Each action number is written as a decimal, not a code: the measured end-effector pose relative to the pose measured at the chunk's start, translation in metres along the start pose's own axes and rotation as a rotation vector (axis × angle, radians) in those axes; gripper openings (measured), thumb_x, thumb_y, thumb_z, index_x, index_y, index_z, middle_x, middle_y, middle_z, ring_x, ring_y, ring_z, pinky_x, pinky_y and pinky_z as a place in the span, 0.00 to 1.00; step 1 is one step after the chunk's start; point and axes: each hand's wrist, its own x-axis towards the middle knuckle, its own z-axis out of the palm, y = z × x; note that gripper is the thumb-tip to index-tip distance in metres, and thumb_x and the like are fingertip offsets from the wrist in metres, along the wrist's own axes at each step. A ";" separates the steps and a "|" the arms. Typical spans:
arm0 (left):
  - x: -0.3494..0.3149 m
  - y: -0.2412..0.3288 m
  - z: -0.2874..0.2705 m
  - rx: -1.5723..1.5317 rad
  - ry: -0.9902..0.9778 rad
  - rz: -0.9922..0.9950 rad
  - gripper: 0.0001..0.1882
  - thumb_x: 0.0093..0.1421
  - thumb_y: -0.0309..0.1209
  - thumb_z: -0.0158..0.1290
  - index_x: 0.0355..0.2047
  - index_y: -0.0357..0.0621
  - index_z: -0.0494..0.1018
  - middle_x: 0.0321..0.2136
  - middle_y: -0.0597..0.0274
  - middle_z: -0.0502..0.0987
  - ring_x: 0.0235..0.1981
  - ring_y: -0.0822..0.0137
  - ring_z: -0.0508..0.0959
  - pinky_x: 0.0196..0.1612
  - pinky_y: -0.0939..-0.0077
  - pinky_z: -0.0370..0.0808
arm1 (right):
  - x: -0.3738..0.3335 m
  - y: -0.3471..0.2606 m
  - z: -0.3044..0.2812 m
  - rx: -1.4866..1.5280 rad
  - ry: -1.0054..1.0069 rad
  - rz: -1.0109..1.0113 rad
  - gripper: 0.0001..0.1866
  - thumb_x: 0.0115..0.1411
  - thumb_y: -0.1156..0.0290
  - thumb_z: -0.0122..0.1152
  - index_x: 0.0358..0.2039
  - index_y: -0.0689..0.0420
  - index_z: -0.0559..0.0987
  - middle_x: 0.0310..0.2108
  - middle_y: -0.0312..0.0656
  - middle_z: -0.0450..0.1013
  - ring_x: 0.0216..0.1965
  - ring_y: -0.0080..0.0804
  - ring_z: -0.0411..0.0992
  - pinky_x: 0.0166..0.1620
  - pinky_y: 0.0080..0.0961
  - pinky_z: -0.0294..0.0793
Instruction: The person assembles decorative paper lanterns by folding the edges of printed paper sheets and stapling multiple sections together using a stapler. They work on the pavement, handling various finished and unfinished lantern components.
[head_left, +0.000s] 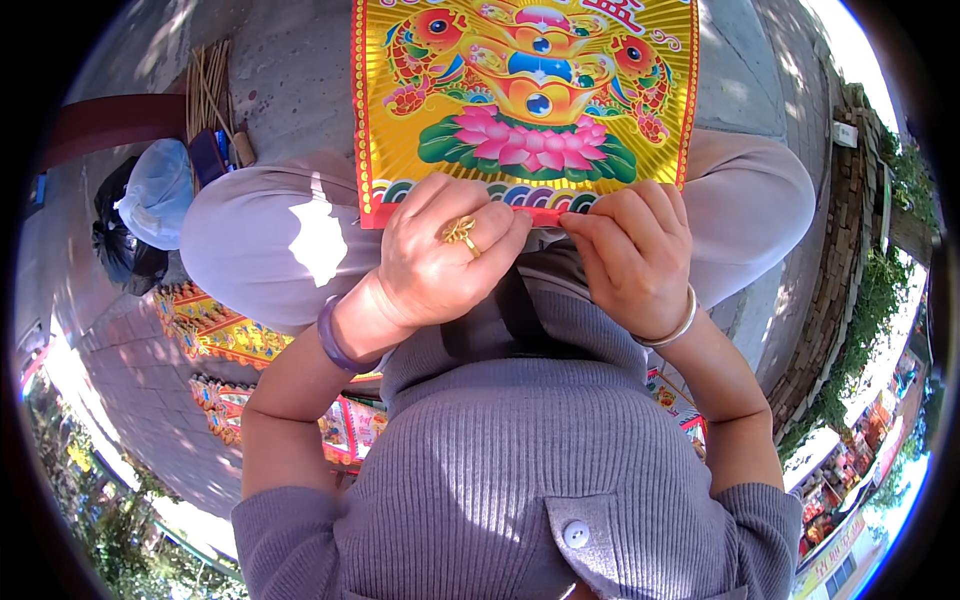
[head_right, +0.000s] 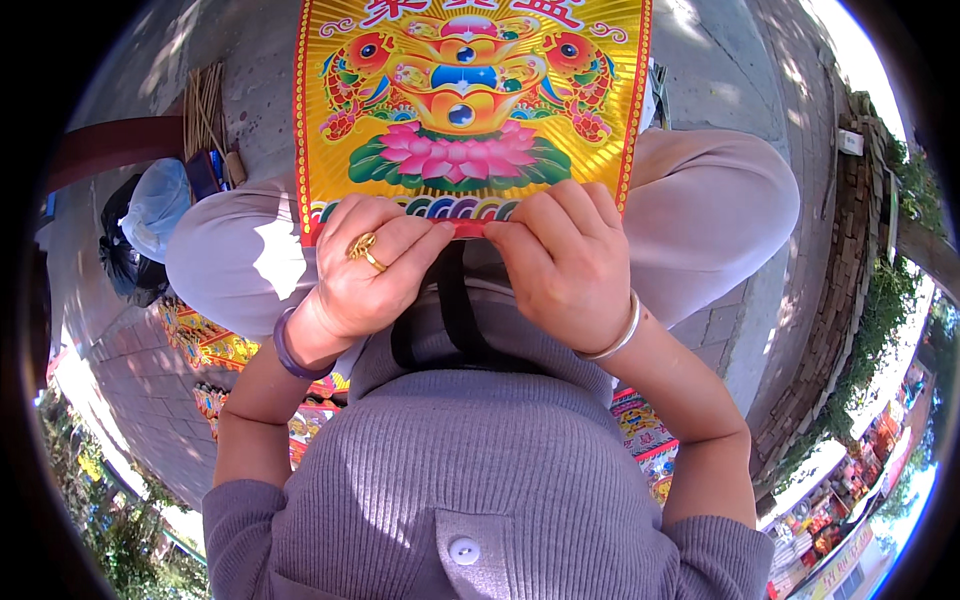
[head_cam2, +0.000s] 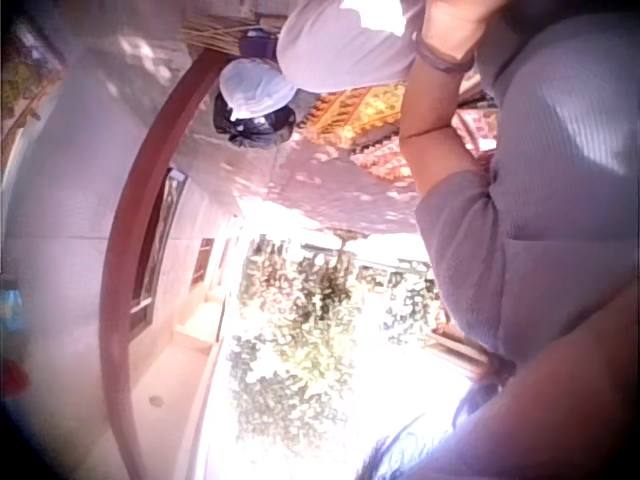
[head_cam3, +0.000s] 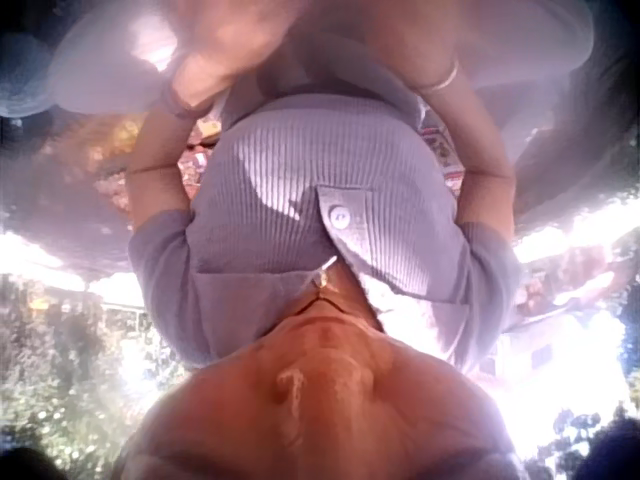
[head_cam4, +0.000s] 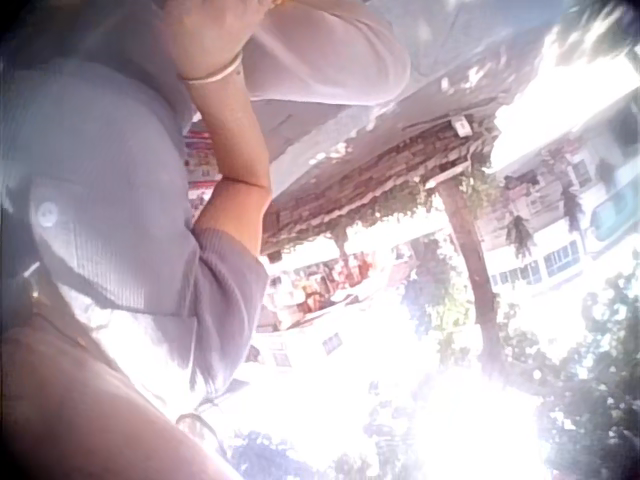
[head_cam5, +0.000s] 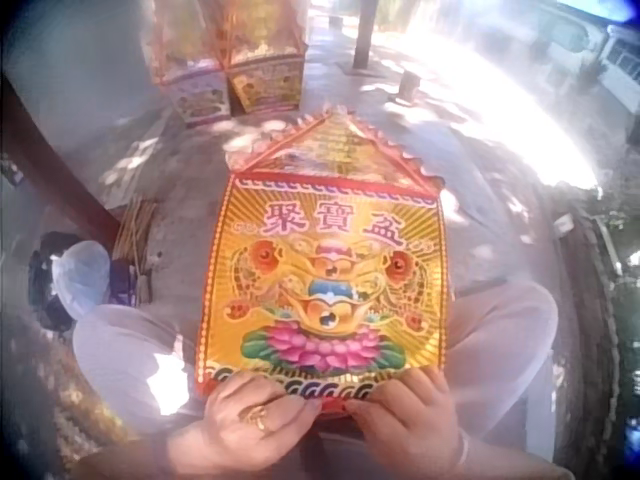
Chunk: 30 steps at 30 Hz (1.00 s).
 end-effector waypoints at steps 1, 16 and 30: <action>0.001 0.000 0.001 -0.001 0.012 0.012 0.13 0.33 0.26 0.54 0.25 0.39 0.74 0.24 0.68 0.69 0.27 0.66 0.71 0.27 0.73 0.68 | 0.000 0.001 -0.001 0.003 0.008 -0.007 0.05 0.39 0.74 0.61 0.21 0.55 0.76 0.22 0.33 0.65 0.25 0.29 0.63 0.29 0.25 0.60; 0.003 0.001 0.006 -0.034 0.020 0.015 0.15 0.31 0.23 0.53 0.25 0.38 0.74 0.22 0.67 0.69 0.22 0.66 0.69 0.24 0.72 0.66 | -0.009 0.008 -0.005 -0.004 -0.003 -0.059 0.10 0.35 0.72 0.56 0.24 0.56 0.77 0.23 0.34 0.65 0.27 0.29 0.64 0.30 0.25 0.61; 0.018 0.012 -0.003 -0.007 -0.130 -0.026 0.13 0.39 0.17 0.54 0.29 0.37 0.75 0.26 0.62 0.71 0.25 0.61 0.69 0.28 0.68 0.67 | -0.007 0.009 -0.012 0.030 0.032 -0.057 0.09 0.37 0.68 0.53 0.21 0.58 0.71 0.25 0.37 0.63 0.30 0.31 0.64 0.34 0.25 0.63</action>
